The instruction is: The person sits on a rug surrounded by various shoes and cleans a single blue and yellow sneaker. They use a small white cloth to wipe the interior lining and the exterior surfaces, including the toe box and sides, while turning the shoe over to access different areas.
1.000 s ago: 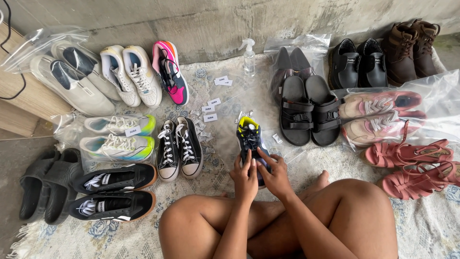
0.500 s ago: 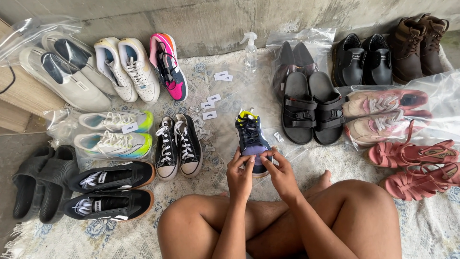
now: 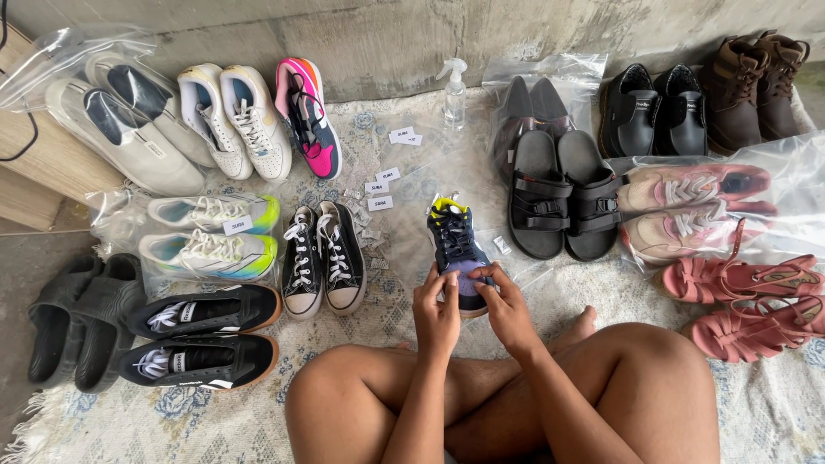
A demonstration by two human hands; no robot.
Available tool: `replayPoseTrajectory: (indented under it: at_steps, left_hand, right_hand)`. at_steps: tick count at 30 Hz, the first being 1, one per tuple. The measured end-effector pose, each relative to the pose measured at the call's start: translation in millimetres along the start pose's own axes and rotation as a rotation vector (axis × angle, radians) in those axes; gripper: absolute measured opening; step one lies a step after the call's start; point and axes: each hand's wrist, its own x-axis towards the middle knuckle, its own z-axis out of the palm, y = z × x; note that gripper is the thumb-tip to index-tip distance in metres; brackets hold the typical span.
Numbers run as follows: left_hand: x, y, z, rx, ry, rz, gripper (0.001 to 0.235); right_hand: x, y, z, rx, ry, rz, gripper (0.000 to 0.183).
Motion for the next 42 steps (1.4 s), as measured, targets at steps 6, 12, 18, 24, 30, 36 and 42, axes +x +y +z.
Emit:
replayPoseTrajectory:
  at_steps: [6, 12, 18, 24, 30, 36, 42]
  left_hand:
    - [7, 2, -8, -0.093, -0.008, -0.071, 0.033]
    - [10, -7, -4, -0.017, -0.085, -0.078, 0.047]
    - [11, -4, -7, 0.07, -0.118, -0.063, 0.048]
    - [10, 0, -8, 0.059, -0.094, -0.034, 0.046]
    - [9, -4, -5, 0.031, -0.029, 0.012, 0.044]
    - [5, 5, -5, 0.11, 0.039, 0.137, 0.023]
    - [6, -6, -3, 0.04, -0.014, 0.093, 0.02]
  right_hand:
    - [-12, -20, -3, -0.165, -0.021, 0.137, 0.033]
    - [0, 7, -6, -0.249, -0.074, 0.061, 0.03]
    - [-5, -3, -3, -0.321, -0.097, 0.011, 0.031]
    - [0, 10, -5, -0.295, -0.08, -0.014, 0.028]
    - [-6, -8, -2, -0.274, -0.073, -0.007, 0.03]
    - [-10, -21, 2, -0.253, -0.003, 0.076, 0.023]
    - [-16, -44, 3, -0.186, 0.045, 0.003, 0.03]
